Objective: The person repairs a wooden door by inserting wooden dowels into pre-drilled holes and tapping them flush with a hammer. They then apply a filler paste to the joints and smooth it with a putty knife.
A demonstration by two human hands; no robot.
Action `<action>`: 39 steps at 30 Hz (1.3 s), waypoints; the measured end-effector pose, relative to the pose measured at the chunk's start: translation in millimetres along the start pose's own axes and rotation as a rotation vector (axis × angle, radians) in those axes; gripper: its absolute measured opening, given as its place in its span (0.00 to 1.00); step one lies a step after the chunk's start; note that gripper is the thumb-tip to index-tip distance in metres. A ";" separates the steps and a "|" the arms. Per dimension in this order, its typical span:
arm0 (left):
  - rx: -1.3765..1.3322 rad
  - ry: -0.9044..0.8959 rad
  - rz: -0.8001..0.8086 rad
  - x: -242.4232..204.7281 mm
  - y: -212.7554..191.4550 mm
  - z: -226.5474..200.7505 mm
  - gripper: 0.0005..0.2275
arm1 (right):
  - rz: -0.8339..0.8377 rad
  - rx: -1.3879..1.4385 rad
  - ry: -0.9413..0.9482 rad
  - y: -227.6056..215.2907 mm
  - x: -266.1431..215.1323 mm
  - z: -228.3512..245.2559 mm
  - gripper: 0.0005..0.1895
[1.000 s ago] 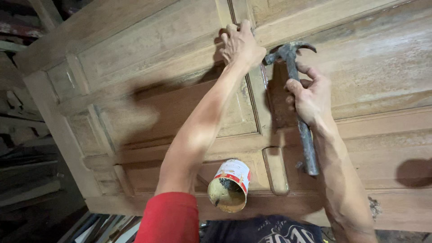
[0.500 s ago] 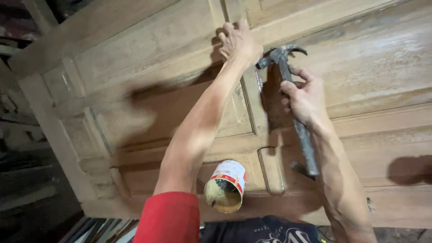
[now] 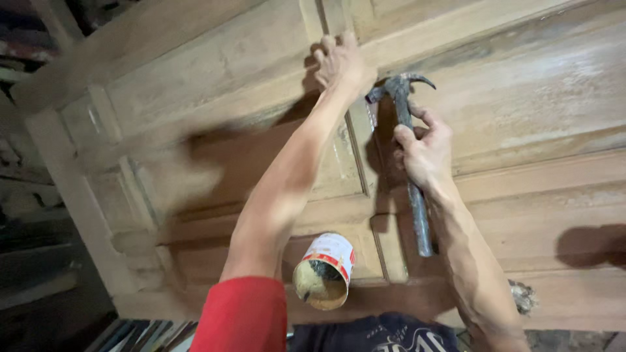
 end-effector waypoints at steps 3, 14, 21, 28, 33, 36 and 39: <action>-0.005 -0.032 0.063 2.5 -2.6 6.8 0.32 | -0.106 0.187 -0.089 7.7 -3.3 2.8 0.26; -0.036 -0.005 0.021 -8.7 -6.9 7.1 0.30 | -0.059 -0.104 -0.249 5.6 0.7 -8.3 0.14; -0.046 0.016 0.020 -6.2 -8.0 9.9 0.27 | -0.040 0.030 -0.173 14.2 -5.6 -6.0 0.24; -0.018 0.014 0.017 -2.2 -11.8 7.9 0.27 | -0.180 0.192 -0.191 15.8 -10.9 8.4 0.26; -0.061 0.044 0.014 -9.4 -10.6 4.4 0.28 | -0.034 -0.060 -0.035 16.0 -12.4 -3.5 0.26; -0.042 0.024 -0.025 -10.3 -11.9 9.4 0.29 | -0.146 0.141 -0.108 15.8 -12.9 -13.8 0.25; -0.021 0.027 0.046 -7.2 -10.5 9.4 0.29 | -0.099 -0.135 -0.397 20.6 -11.8 -8.2 0.18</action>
Point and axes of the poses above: each hand's wrist, its own x-axis towards the middle knuckle, its own y-axis out of the palm, z = x × y, the point moved 3 cm from there along x, towards the middle knuckle, and after that the axes turned 1 degree about x, right-handed, at the moved point
